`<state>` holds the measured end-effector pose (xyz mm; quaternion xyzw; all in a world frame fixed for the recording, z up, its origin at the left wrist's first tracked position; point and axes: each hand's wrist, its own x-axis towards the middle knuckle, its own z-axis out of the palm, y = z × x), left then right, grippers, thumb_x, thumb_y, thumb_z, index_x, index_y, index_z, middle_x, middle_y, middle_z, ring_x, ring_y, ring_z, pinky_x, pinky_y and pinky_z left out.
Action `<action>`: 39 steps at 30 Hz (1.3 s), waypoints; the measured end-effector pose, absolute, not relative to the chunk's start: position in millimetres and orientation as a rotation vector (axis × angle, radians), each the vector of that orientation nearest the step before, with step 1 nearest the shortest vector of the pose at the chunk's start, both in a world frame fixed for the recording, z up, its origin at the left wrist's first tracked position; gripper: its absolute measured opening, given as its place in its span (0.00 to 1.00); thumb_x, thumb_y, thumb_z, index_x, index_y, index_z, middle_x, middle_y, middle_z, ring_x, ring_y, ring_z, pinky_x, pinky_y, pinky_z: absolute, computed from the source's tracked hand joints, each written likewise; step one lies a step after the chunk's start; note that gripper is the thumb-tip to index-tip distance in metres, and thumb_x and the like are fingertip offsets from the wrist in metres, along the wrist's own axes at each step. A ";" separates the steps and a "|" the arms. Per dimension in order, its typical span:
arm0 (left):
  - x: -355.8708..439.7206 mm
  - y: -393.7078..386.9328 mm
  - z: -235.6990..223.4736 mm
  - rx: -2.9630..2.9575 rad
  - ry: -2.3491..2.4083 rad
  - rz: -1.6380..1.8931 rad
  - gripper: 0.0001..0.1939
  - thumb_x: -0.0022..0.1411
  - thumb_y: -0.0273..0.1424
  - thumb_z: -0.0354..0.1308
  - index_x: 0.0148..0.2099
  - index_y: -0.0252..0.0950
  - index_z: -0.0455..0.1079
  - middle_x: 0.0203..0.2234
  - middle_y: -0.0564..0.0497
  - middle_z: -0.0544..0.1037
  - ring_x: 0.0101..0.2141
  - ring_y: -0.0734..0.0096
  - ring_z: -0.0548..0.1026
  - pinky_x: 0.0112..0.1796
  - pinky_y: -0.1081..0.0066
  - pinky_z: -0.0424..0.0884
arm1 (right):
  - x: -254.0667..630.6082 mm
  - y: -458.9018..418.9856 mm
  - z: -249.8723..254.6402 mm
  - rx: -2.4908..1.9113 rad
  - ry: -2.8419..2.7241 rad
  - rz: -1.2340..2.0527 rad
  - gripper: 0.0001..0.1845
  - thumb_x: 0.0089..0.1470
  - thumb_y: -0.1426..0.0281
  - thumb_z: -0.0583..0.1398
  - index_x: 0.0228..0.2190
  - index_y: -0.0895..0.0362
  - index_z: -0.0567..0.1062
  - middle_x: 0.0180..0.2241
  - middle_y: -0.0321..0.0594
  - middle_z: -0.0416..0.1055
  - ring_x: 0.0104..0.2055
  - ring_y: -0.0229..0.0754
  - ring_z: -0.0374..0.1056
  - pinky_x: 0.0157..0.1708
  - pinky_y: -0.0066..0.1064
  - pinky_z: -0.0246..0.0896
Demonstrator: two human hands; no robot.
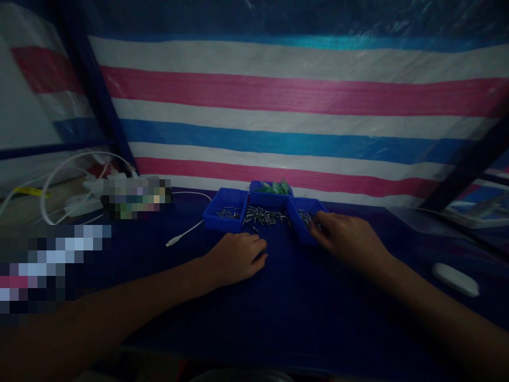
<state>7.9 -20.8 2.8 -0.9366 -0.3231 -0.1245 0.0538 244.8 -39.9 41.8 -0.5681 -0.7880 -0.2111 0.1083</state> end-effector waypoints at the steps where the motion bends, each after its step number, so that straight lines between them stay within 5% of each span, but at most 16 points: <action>1: 8.0 -20.6 2.8 -2.842 -0.993 -0.368 0.08 0.61 0.32 0.48 0.34 0.34 0.65 0.28 0.52 0.71 0.29 0.70 0.71 0.27 0.72 0.65 | 247.2 -37.5 41.8 -1.748 -2.290 -0.641 0.13 0.56 0.65 0.48 0.27 0.57 0.68 0.22 0.41 0.69 0.18 0.40 0.62 0.18 0.29 0.41; 8: 6.9 -21.0 3.7 -2.832 -1.001 -0.291 0.08 0.61 0.33 0.47 0.34 0.35 0.65 0.28 0.52 0.71 0.30 0.68 0.71 0.27 0.72 0.65 | 252.2 -32.1 36.2 -1.909 -2.230 -0.647 0.15 0.56 0.62 0.48 0.28 0.57 0.69 0.22 0.42 0.70 0.18 0.40 0.62 0.17 0.28 0.40; 16: 8.3 -20.9 4.7 -2.818 -1.018 -0.286 0.09 0.61 0.33 0.47 0.33 0.35 0.64 0.28 0.51 0.72 0.30 0.68 0.71 0.26 0.73 0.64 | 236.9 -45.4 33.6 -1.309 -2.496 -0.427 0.12 0.59 0.67 0.48 0.39 0.58 0.67 0.33 0.42 0.71 0.34 0.43 0.68 0.30 0.31 0.59; 23: 7.7 -20.6 3.3 -2.817 -1.037 -0.299 0.09 0.61 0.33 0.47 0.34 0.35 0.65 0.28 0.51 0.71 0.30 0.67 0.71 0.28 0.70 0.66 | 225.7 -48.7 16.9 -1.164 -2.755 -0.010 0.08 0.57 0.70 0.51 0.35 0.58 0.68 0.30 0.39 0.69 0.31 0.39 0.66 0.30 0.29 0.58; 39: 11.1 -15.9 -1.9 -2.708 -1.182 -0.269 0.15 0.63 0.35 0.44 0.50 0.36 0.62 0.43 0.46 0.67 0.33 0.65 0.73 0.29 0.68 0.69 | 226.1 -46.3 13.5 -1.216 -2.737 0.090 0.09 0.56 0.70 0.52 0.38 0.59 0.69 0.34 0.42 0.66 0.35 0.40 0.65 0.36 0.33 0.61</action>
